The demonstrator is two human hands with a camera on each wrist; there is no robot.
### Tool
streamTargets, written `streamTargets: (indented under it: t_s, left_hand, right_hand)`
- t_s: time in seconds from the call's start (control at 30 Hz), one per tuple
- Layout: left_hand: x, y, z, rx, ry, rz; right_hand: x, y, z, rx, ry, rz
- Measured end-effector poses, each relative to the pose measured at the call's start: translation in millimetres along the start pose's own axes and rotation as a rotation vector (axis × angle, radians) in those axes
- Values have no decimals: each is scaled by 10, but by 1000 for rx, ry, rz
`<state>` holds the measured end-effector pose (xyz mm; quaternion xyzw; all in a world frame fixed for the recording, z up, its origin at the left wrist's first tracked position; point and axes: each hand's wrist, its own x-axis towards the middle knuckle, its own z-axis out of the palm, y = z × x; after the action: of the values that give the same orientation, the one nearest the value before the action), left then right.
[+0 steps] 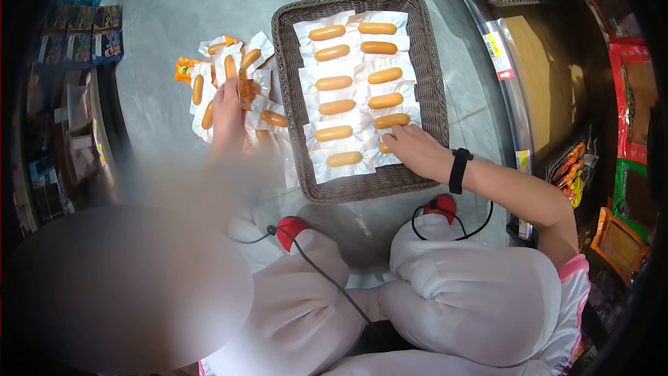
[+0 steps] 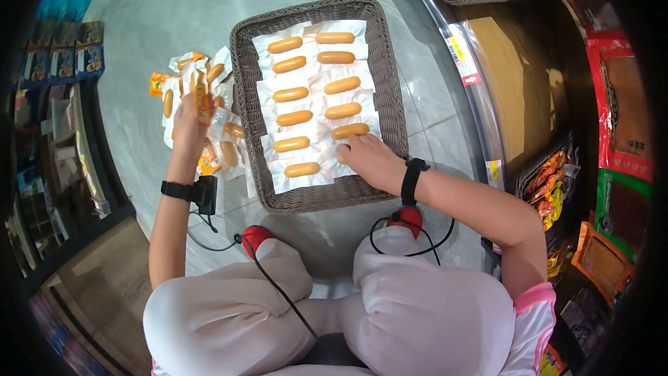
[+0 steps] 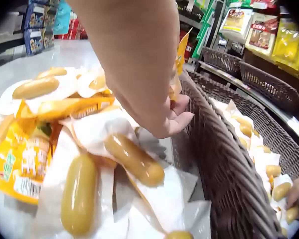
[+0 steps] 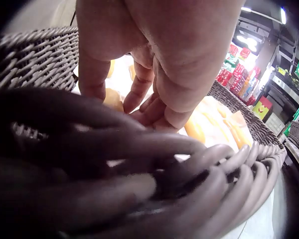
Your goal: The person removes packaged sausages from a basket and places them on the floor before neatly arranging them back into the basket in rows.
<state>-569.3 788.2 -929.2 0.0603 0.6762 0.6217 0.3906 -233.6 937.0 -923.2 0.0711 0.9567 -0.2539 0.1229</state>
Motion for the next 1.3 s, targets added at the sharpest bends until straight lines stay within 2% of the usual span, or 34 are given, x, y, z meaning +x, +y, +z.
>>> streamTargets:
  t_s: [0.07, 0.17, 0.2, 0.23, 0.27, 0.3, 0.37, 0.47, 0.63, 0.77, 0.97, 1.17, 1.27, 1.3]
  left_hand:
    - [-137, 128, 166, 232, 202, 225]
    - [-399, 105, 444, 427, 0, 435]
    - [-547, 158, 533, 670, -85, 446]
    - [-726, 207, 664, 776, -164, 471]
    - [-766, 108, 671, 863, -283, 486]
    - [-762, -1, 674, 977, -421, 623]
    - [-857, -27, 751, 1180, -681, 734]
    - [-911, -261, 762, 1198, -756, 817]
    - [-847, -370, 694, 1257, -655, 872]
    - [-735, -363, 658, 1281, -613, 900]
    - [-757, -306, 638, 1284, -716, 827]
    - [-760, -365, 623, 1259, -666, 894]
    - [-812, -255, 625, 1189, -789, 690]
    - [-819, -269, 618, 1188, -809, 744]
  right_hand:
    - [0, -12, 1, -1, -9, -2]
    - [7, -8, -4, -3, -20, -7]
    - [9, -10, 4, 0, -19, -6]
    - [11, -11, 14, 2, -19, -6]
    - [17, -10, 31, -5, -12, -12]
    - [22, -7, 55, -13, -5, -18]
    - [11, 8, 87, -27, 5, -28]
    - [1, 15, 74, -41, 8, -25]
    - [-21, -37, 38, -33, -59, 7]
    - [-30, -21, 49, -53, 38, -43]
    - [-31, -9, 47, -30, 44, -34]
    - [-24, -2, 46, -16, 17, -25]
    - [-31, -8, 30, -8, 6, -20]
    - [-34, -15, 18, -10, 0, -18]
